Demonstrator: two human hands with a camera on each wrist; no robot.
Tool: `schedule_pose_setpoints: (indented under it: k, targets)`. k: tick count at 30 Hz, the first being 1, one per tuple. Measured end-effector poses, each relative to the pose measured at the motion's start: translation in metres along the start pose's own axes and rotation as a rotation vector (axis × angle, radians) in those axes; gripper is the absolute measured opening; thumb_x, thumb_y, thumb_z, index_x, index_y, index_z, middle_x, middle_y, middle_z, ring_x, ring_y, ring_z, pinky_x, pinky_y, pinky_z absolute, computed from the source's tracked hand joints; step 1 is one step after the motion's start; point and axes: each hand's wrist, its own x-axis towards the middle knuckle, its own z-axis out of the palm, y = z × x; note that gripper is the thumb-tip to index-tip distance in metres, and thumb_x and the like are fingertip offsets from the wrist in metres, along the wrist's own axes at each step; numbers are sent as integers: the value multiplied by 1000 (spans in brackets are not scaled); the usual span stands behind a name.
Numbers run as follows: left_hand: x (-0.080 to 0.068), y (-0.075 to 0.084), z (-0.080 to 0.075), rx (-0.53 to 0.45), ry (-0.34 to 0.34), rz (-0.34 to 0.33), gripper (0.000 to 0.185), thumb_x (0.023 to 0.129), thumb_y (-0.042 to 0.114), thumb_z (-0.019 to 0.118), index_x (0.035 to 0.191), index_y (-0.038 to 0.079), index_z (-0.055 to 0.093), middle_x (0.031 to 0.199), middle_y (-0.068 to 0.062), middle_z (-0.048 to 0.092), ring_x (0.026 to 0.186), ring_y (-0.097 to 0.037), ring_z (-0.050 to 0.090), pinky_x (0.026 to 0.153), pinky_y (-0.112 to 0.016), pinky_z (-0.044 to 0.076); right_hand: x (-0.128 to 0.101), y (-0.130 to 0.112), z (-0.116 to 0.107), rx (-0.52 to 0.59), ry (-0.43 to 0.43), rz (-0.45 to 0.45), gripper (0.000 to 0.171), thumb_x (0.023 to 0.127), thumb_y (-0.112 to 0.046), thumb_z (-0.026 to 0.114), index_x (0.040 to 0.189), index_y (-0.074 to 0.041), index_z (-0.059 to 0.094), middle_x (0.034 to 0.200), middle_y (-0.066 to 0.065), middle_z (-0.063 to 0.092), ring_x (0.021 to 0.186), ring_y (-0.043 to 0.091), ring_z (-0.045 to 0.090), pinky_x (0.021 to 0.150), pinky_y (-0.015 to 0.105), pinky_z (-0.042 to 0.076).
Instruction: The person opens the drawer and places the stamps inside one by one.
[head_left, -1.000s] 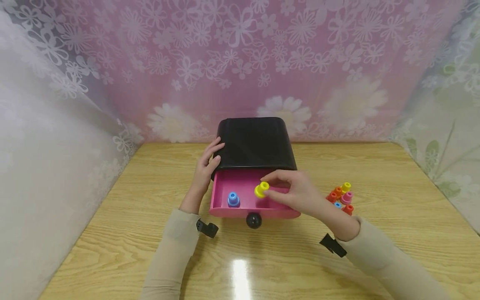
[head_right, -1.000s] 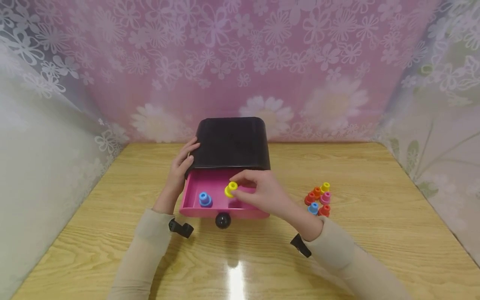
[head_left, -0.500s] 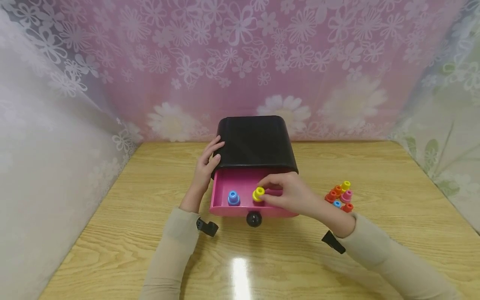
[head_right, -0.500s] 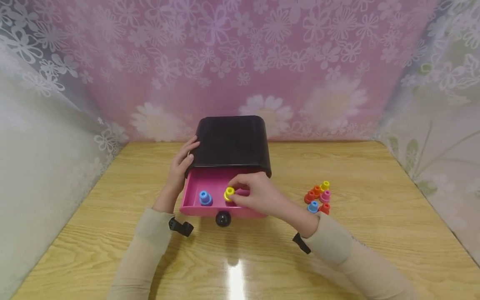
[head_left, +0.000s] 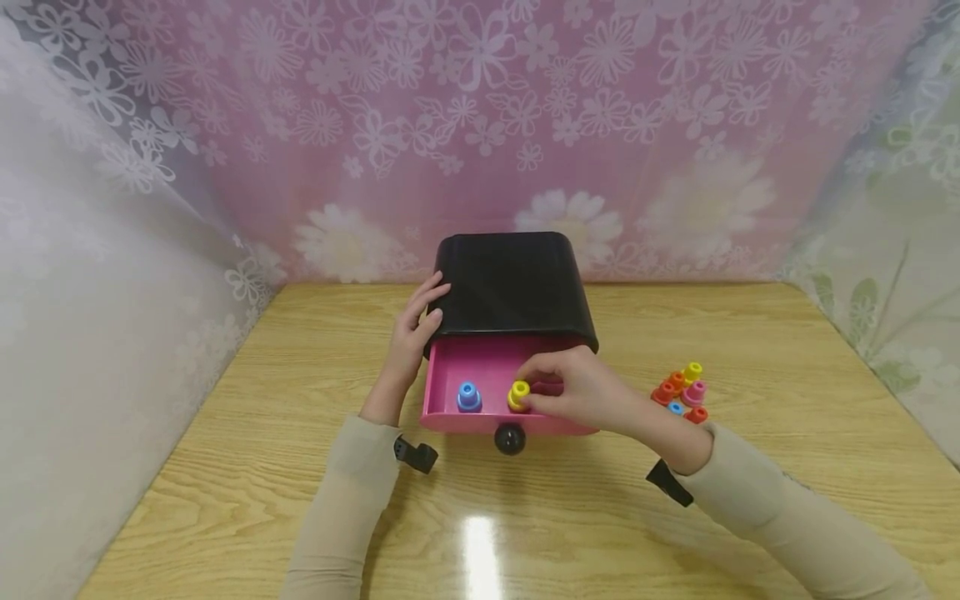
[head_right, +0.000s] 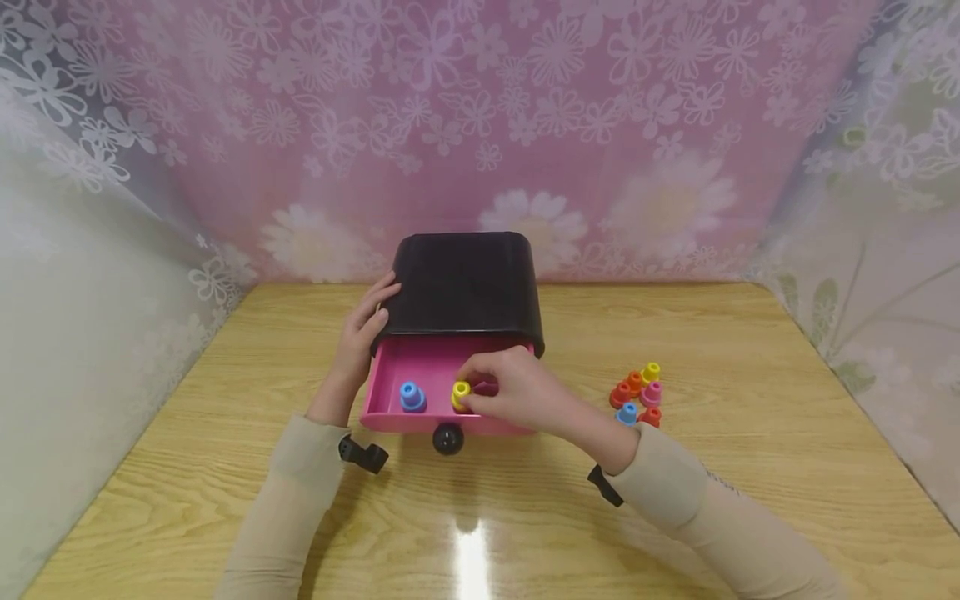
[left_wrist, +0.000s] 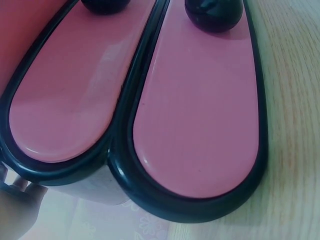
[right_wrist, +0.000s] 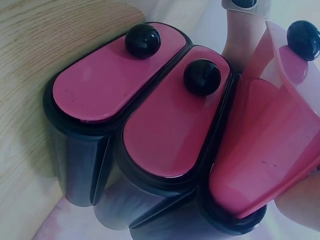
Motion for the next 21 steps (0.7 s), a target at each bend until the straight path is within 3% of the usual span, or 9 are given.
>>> schedule_pose_setpoints:
  k: [21]
  targets:
    - [0, 0, 0, -13, -3, 8, 38, 84, -4, 37, 119, -19, 41, 135, -29, 26, 129, -33, 17, 101, -49, 12, 2, -2, -2, -55, -42, -8, 14, 75, -10, 69, 89, -10, 66, 79, -7, 62, 68, 9, 51, 63, 24, 46]
